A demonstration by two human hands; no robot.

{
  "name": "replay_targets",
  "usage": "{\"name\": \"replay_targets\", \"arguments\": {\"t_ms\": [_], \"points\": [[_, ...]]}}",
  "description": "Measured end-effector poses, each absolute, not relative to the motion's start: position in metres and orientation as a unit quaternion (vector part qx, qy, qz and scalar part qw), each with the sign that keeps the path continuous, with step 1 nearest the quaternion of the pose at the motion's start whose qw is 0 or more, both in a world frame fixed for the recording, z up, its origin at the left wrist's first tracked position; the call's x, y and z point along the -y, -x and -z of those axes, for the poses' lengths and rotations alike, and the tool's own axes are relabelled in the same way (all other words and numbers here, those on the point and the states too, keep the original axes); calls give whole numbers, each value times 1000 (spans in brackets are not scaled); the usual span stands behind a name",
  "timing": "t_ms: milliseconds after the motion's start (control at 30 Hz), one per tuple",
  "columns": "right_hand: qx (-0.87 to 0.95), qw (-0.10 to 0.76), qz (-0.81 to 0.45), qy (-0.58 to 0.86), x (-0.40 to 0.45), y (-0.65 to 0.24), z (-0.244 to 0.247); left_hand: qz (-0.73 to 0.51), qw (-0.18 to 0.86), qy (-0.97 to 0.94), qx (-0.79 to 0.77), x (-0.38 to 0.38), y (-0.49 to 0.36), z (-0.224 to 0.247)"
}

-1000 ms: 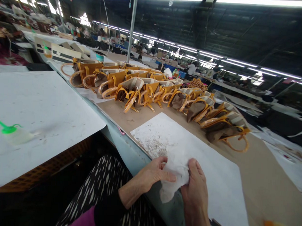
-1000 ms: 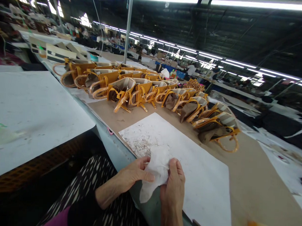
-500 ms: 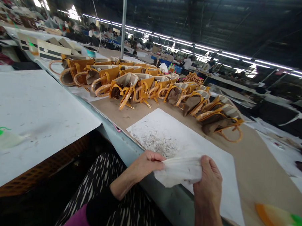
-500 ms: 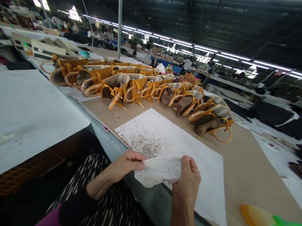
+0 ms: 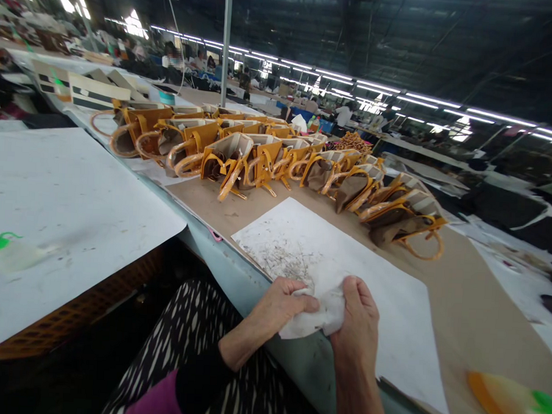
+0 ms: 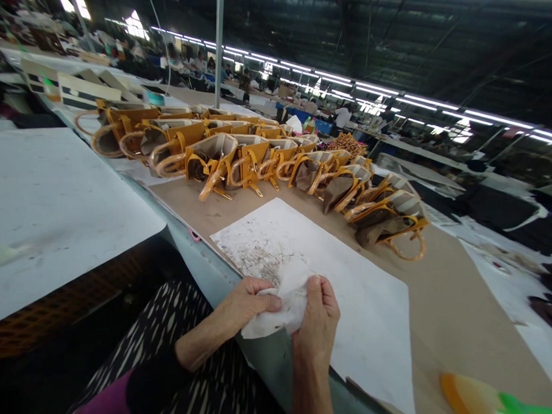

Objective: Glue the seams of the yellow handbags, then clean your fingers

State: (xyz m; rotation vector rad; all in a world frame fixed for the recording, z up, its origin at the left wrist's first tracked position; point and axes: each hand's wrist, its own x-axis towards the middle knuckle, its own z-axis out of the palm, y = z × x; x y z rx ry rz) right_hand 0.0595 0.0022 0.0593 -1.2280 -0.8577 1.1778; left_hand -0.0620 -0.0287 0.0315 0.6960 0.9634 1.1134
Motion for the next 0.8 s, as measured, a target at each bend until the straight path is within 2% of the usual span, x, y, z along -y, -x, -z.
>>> {"name": "replay_targets", "arguments": {"t_ms": [167, 400, 567, 600, 667, 733, 800], "points": [[352, 599, -476, 540, -6, -74, -59, -476, 636, -369, -483, 31, 63, -25], [348, 625, -450, 535, -15, -91, -54, -433, 625, -452, -465, 33, 85, -29], [399, 592, -456, 532, -13, -91, -62, -463, 474, -498, -559, 34, 97, -42], [430, 576, -445, 535, -12, -91, -64, -472, 474, -495, -555, 36, 96, -45], [535, 538, -383, 528, -9, -89, -68, -477, 552, -472, -495, 39, 91, -50], [668, 488, -283, 486, -5, -84, -69, -500, 646, -431, -383, 41, 83, -52], [774, 429, -192, 425, 1, -76, -66, -557, 689, -372, -277, 41, 75, -51]]}}
